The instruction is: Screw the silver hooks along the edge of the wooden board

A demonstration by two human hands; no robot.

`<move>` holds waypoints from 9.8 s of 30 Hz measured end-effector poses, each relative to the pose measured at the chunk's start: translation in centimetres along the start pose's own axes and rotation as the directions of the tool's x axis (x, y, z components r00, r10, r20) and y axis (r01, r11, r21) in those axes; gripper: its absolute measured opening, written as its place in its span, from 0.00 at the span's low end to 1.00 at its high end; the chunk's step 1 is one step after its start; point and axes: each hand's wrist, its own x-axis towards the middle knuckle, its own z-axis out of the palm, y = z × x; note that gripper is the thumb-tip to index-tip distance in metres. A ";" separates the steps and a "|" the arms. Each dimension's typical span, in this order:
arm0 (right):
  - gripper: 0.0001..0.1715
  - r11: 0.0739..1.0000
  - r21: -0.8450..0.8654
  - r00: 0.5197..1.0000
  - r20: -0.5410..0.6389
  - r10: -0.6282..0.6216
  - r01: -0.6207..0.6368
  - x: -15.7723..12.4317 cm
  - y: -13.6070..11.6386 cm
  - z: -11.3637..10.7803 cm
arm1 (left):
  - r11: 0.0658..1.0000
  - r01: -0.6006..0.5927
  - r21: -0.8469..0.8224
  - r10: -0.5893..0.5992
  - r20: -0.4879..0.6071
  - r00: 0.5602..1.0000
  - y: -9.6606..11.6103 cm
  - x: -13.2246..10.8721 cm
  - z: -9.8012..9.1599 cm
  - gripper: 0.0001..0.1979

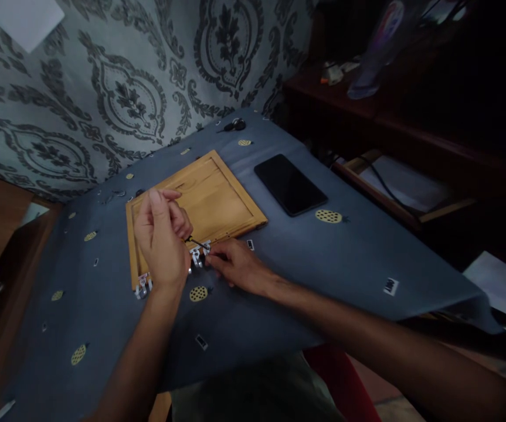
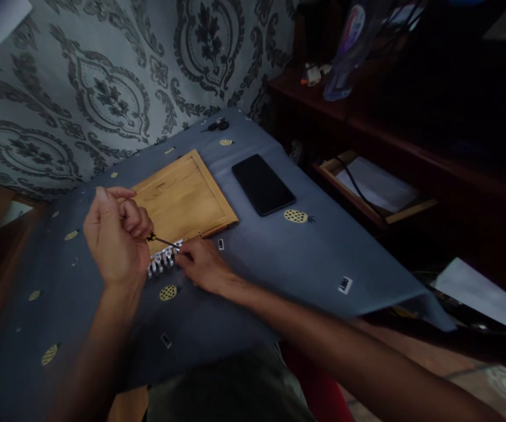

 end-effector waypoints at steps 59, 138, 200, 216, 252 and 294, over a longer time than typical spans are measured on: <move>0.15 0.999 0.017 0.999 0.004 0.046 -0.046 -0.1 -0.3 -0.1 | 0.988 0.150 0.032 -0.148 0.454 0.879 -0.8 2.8 -3.4 0.11; 0.13 0.998 0.037 0.999 0.013 0.042 -0.043 0.1 0.1 0.1 | 0.990 0.116 0.083 -0.136 0.313 0.940 -0.4 1.6 -1.5 0.12; 0.15 1.000 0.006 1.000 0.015 0.011 -0.011 0.2 0.4 0.1 | 1.000 0.012 0.016 -0.014 0.139 0.990 -0.1 0.4 -0.1 0.17; 0.15 0.996 0.087 0.999 0.021 0.029 -0.031 -0.1 0.8 0.3 | 0.991 0.130 0.016 -0.130 0.181 0.975 -0.9 0.4 -0.9 0.12; 0.28 0.996 -0.055 0.995 -0.069 0.072 -0.076 -0.3 1.0 1.3 | 0.972 0.160 -0.173 -0.072 0.426 0.902 -2.4 3.2 -3.0 0.08; 0.25 0.998 -0.061 0.996 -0.089 0.022 -0.028 -0.6 1.2 1.7 | 0.989 -0.071 0.127 0.017 0.384 0.923 -1.6 2.9 -3.6 0.11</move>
